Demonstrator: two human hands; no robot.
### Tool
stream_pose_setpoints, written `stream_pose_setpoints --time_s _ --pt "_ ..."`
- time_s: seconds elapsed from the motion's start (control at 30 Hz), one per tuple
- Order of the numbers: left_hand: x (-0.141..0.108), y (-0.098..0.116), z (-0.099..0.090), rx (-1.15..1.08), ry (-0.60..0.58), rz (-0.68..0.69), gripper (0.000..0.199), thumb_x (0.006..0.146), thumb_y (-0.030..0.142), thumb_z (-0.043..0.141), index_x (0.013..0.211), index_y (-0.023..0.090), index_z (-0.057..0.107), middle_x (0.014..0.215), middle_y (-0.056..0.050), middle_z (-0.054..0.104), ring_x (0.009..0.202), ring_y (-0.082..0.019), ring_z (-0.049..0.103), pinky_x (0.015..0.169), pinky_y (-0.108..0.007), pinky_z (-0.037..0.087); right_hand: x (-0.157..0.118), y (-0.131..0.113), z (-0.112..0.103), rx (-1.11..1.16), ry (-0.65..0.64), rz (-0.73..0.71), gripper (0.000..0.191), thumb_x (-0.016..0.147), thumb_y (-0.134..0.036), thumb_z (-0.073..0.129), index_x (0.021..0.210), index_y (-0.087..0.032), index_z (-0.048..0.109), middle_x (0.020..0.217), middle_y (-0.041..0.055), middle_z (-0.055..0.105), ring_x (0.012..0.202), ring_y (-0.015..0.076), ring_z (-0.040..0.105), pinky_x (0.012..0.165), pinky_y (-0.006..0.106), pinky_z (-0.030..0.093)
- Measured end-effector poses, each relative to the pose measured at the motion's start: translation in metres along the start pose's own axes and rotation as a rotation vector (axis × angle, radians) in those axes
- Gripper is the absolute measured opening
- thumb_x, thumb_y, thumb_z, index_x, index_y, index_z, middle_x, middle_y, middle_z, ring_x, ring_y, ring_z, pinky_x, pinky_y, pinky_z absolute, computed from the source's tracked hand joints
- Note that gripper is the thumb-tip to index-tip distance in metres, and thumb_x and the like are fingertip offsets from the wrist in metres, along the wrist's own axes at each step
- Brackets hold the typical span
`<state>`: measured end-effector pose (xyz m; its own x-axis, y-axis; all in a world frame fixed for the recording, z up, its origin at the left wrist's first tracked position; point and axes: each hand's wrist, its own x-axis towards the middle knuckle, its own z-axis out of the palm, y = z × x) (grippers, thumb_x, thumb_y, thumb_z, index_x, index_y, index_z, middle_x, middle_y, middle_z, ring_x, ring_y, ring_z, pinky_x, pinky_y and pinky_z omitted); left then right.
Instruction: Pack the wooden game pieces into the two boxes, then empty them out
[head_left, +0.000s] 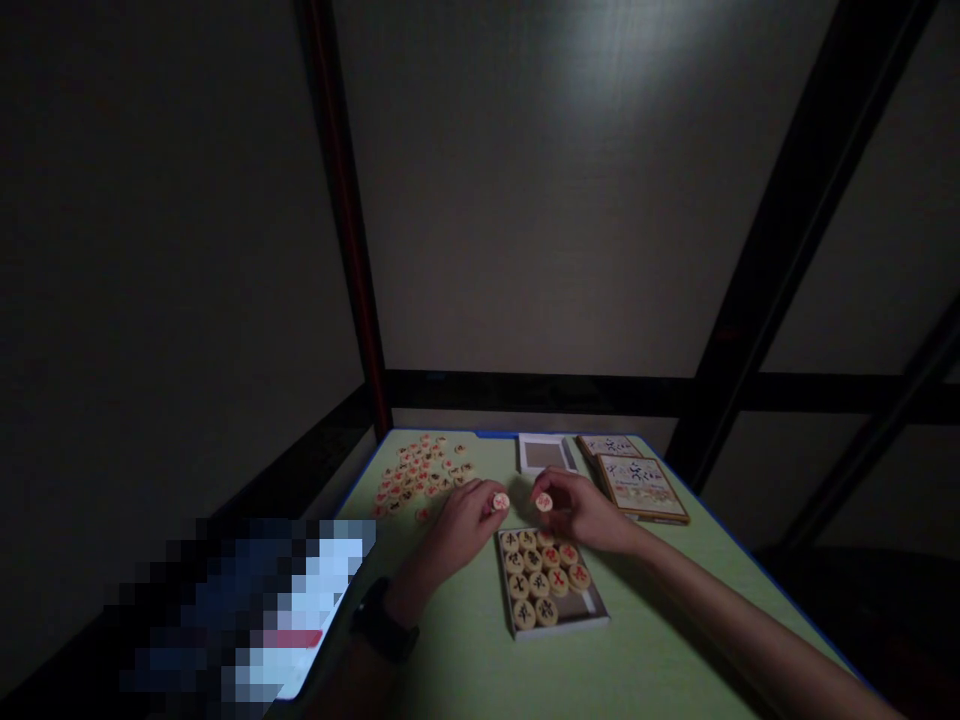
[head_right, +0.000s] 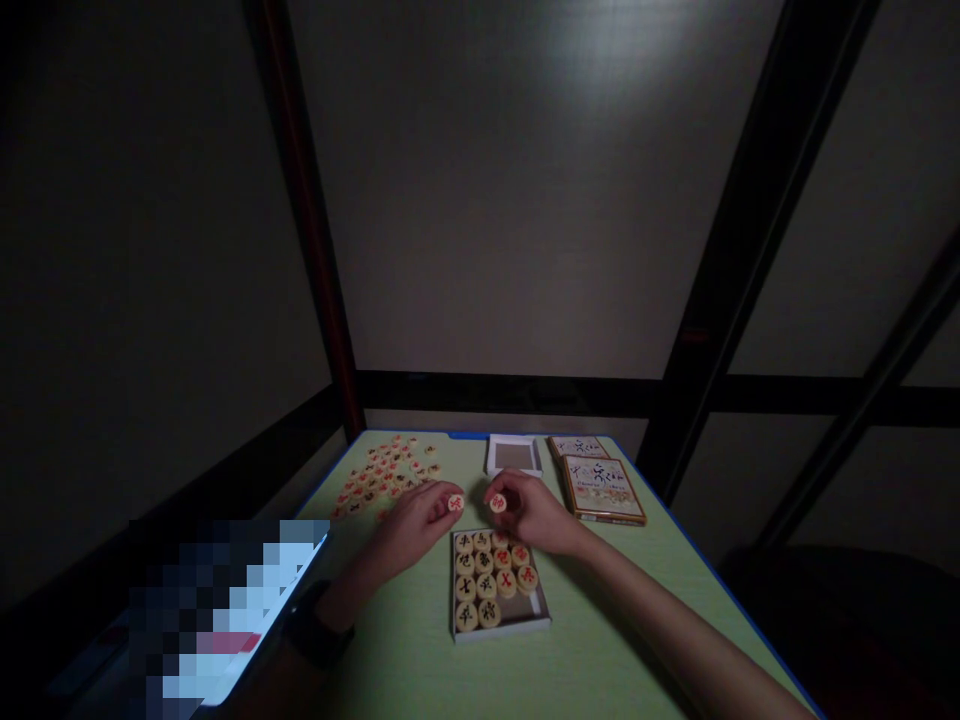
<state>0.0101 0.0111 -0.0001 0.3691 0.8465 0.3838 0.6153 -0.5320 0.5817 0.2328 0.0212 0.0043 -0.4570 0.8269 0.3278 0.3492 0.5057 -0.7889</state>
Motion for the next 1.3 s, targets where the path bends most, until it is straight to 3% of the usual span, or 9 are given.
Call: stream_pose_setpoints --time_s 0.1,0.2,0.43,0.6,0.7,0.87,1.07,1.17,1.3 --pt "0.003 0.007 0.006 -0.13 0.01 -0.027 0.013 0.083 0.025 0.061 0.092 0.02 0.068 0.084 -0.002 0.069 0.077 -0.017 0.063 0.074 -0.027 0.048 -0.004 0.011 0.0 0.288 0.009 0.166 0.028 0.07 -0.03 0.073 0.09 -0.018 0.058 0.072 -0.0012 0.061 0.061 0.0128 0.056 0.055 0.025 0.044" --pt "0.012 0.012 0.016 -0.348 0.001 -0.086 0.012 0.076 0.023 0.068 0.087 0.019 0.067 0.081 -0.002 0.069 0.075 -0.016 0.064 0.071 -0.026 0.049 -0.003 0.016 0.0 0.35 0.088 0.186 0.037 0.069 -0.036 0.076 0.095 -0.016 0.06 0.068 -0.0009 0.064 0.059 0.0131 0.057 0.055 0.026 0.046" --pt "0.033 0.01 0.034 -0.891 -0.039 -0.298 0.034 0.057 0.027 0.084 0.079 0.015 0.061 0.067 0.0 0.065 0.062 -0.013 0.062 0.059 -0.024 0.049 -0.006 0.003 -0.001 -0.072 0.298 -0.147 0.016 0.084 -0.028 0.065 0.096 -0.019 0.07 0.102 0.0091 0.071 0.093 0.0215 0.065 0.083 0.037 0.052" --pt "0.028 0.011 0.032 -1.107 -0.093 -0.345 0.05 0.051 0.042 0.09 0.082 0.013 0.063 0.077 -0.003 0.07 0.07 -0.015 0.068 0.074 -0.03 0.055 -0.011 -0.005 0.001 -0.236 0.297 -0.222 0.011 0.089 -0.023 0.059 0.097 -0.019 0.065 0.101 0.0091 0.068 0.093 0.0204 0.064 0.082 0.034 0.052" --pt "0.023 0.013 0.031 -1.15 -0.113 -0.393 0.055 0.048 0.044 0.092 0.084 0.012 0.065 0.083 -0.006 0.072 0.074 -0.017 0.07 0.082 -0.035 0.056 -0.014 -0.008 0.002 -0.341 0.226 -0.264 0.011 0.092 -0.022 0.055 0.101 -0.019 0.061 0.099 0.0088 0.067 0.091 0.0198 0.063 0.082 0.034 0.051" --pt "0.019 0.015 0.028 -1.151 -0.123 -0.414 0.051 0.056 0.036 0.091 0.093 0.011 0.065 0.084 -0.008 0.073 0.079 -0.021 0.071 0.084 -0.039 0.057 -0.019 -0.011 0.004 -0.506 0.138 -0.371 0.014 0.095 -0.025 0.049 0.107 -0.019 0.056 0.099 0.0104 0.066 0.093 0.0208 0.061 0.083 0.035 0.05" --pt "0.016 0.016 0.017 -1.167 -0.228 -0.405 0.053 0.06 0.032 0.088 0.102 0.011 0.064 0.089 -0.012 0.074 0.077 -0.021 0.072 0.083 -0.038 0.056 -0.02 -0.02 -0.002 -0.606 0.07 -0.352 0.014 0.096 -0.024 0.048 0.106 -0.018 0.055 0.097 0.011 0.065 0.089 0.0211 0.06 0.079 0.034 0.05" --pt "0.015 0.016 0.011 -1.163 -0.281 -0.398 0.052 0.063 0.029 0.085 0.108 0.013 0.064 0.096 -0.013 0.074 0.085 -0.023 0.072 0.085 -0.037 0.055 -0.029 -0.029 -0.008 -0.586 0.06 -0.323 0.017 0.097 -0.027 0.048 0.106 -0.017 0.057 0.096 0.0109 0.066 0.088 0.0209 0.061 0.078 0.034 0.05" --pt "0.015 0.017 0.007 -1.105 -0.165 -0.38 0.04 0.067 0.028 0.077 0.104 0.015 0.067 0.106 -0.013 0.072 0.094 -0.023 0.068 0.081 -0.033 0.053 -0.059 -0.042 -0.01 -0.507 -0.029 -0.244 0.018 0.096 -0.029 0.052 0.108 -0.02 0.061 0.097 0.0088 0.067 0.09 0.0198 0.062 0.079 0.033 0.051"
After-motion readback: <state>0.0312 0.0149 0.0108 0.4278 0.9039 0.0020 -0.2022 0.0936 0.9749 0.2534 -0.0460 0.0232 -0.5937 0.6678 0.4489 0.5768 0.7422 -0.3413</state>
